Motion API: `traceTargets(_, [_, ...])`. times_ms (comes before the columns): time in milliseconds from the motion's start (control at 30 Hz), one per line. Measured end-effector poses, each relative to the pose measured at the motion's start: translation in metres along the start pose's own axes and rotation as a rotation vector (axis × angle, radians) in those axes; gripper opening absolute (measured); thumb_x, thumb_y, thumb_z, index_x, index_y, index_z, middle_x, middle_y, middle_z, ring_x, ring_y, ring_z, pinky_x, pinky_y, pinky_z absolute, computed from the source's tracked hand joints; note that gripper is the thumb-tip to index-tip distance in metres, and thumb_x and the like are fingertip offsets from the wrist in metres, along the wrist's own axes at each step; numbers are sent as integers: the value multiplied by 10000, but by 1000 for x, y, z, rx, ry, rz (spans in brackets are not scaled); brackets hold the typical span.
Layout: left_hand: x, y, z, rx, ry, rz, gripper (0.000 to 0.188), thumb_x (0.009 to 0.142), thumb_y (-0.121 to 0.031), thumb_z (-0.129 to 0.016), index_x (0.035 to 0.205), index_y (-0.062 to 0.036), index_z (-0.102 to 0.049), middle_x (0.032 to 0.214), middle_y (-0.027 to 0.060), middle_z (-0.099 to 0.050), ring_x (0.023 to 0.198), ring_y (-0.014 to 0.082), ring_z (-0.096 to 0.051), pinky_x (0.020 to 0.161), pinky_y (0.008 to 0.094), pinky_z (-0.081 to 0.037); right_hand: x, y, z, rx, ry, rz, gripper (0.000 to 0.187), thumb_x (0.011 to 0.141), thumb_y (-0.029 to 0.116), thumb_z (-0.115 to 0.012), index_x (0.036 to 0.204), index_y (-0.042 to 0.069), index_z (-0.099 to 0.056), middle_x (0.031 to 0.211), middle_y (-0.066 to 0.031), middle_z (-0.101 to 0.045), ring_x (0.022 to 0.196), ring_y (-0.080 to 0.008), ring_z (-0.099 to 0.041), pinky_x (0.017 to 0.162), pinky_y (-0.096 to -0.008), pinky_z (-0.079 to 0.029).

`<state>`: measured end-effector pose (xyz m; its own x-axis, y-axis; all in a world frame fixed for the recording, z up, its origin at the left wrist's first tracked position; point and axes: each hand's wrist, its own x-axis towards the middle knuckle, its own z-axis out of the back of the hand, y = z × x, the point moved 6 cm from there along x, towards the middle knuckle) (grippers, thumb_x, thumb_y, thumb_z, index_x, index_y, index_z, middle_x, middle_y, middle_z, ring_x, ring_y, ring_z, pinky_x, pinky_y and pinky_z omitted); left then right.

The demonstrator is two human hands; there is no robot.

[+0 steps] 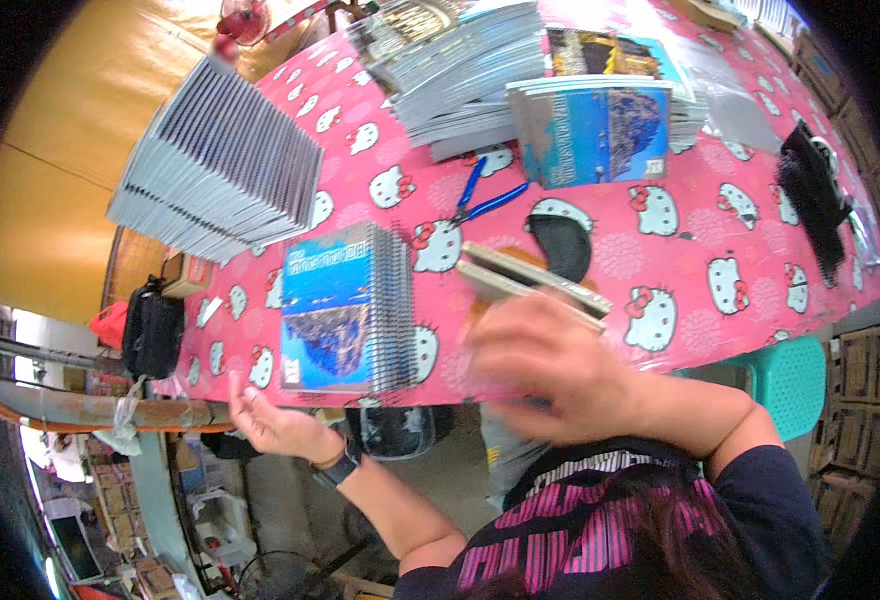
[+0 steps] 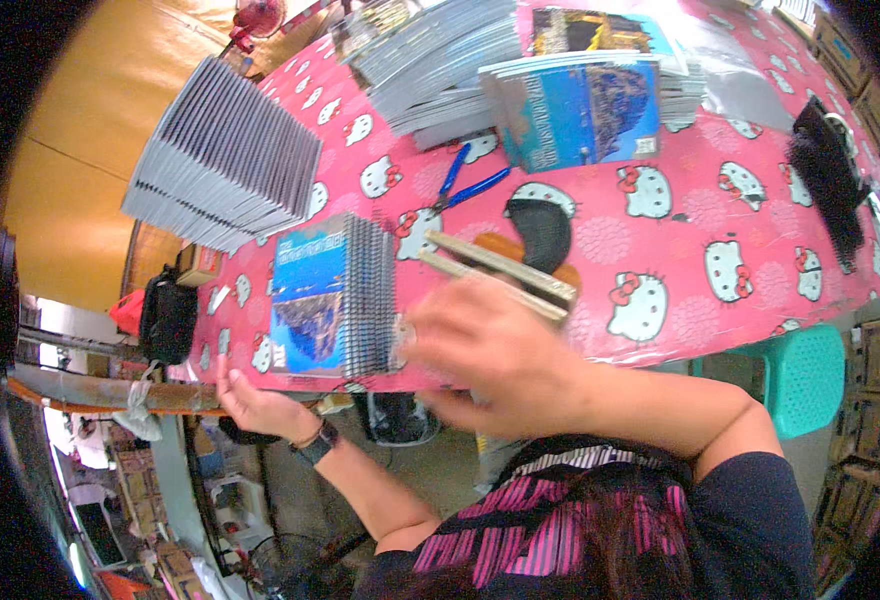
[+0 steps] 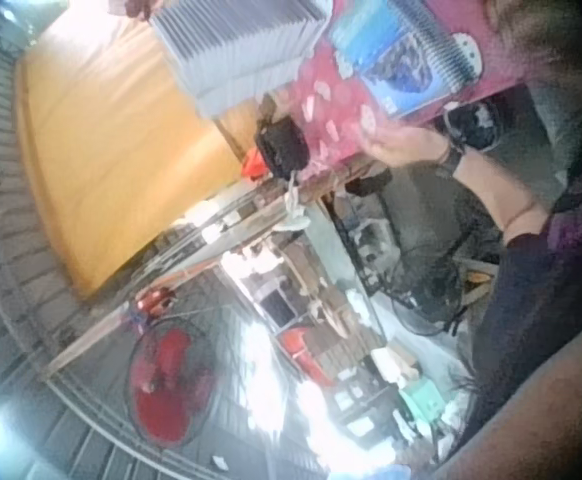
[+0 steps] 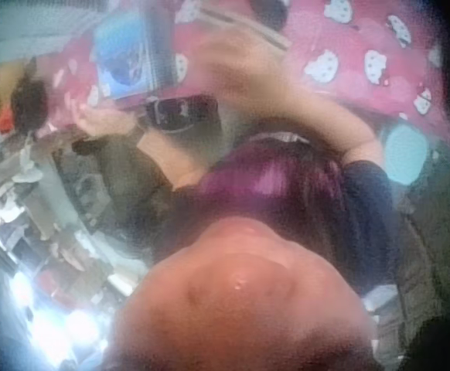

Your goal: The person manually threads a wire spiral through pre-punched notebook pages and covers, using a handheld tool to help secure the binding before setting the notebook aside.

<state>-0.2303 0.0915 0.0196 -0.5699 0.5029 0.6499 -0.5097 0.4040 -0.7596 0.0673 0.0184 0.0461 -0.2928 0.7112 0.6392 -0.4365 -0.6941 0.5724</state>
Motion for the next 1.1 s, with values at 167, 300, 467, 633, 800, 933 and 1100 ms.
traceTargets(167, [-71, -76, -69, -255, 474, -370, 350, 848, -246, -632, 1090, 3, -590, 1144, 158, -594, 1081, 291, -533, 979, 446, -366, -53, -52, 53, -330, 259, -442, 653, 721, 91, -667, 1321, 88, -409, 1120, -148, -557, 956, -340, -562, 832, -439, -464])
traceTargets(300, [-140, -119, -125, -82, 1028, -530, 474, 708, -339, -760, 1103, -115, -623, 1124, 70, -583, 1109, 301, -477, 996, 486, -289, -71, -66, 84, -189, 397, -541, 509, 753, 86, -629, 1244, 85, -496, 1030, -144, -592, 944, -316, -585, 798, -414, -491])
traceTargets(467, [-186, -133, -150, -127, 1167, -553, 596, 570, -353, -826, 1091, -133, -638, 1042, 44, -580, 1045, 281, -477, 918, 443, -318, -40, -123, 166, -491, 131, -238, 347, 740, 83, -649, 1086, 78, -612, 1051, -131, -627, 1002, -311, -578, 876, -413, -457])
traceTargets(633, [-212, -154, -148, -64, 1032, -535, 591, 611, -376, -810, 1120, -130, -636, 1078, 40, -582, 1055, 277, -480, 923, 446, -310, 32, -213, 177, -961, -91, -187, 329, 749, 201, -713, 1038, 82, -610, 1036, -115, -637, 1036, -305, -573, 865, -444, -433])
traceTargets(800, [-207, -152, -140, -165, 1039, -489, 527, 658, -277, -793, 1130, -109, -631, 1174, 87, -569, 1111, 294, -475, 959, 433, -326, 37, -231, 182, -741, -66, -304, 263, 756, 186, -708, 971, 76, -605, 931, -120, -637, 971, -318, -596, 797, -435, -462])
traceTargets(933, [-185, -139, -135, -273, 885, -431, 565, 671, -175, -770, 1189, -60, -577, 1274, 180, -495, 1189, 336, -441, 1014, 454, -318, 34, -198, 188, -747, -261, -128, 220, 736, 126, -707, 912, 46, -601, 814, -134, -627, 856, -325, -608, 732, -416, -477])
traceTargets(1100, [-140, -161, -145, -326, 489, -442, 643, 677, -129, -775, 1245, -1, -501, 1336, 213, -434, 1255, 371, -386, 1066, 494, -249, 27, -49, 180, -628, -162, 119, 196, 718, 112, -677, 875, 67, -569, 789, -82, -603, 815, -288, -597, 720, -407, -470])
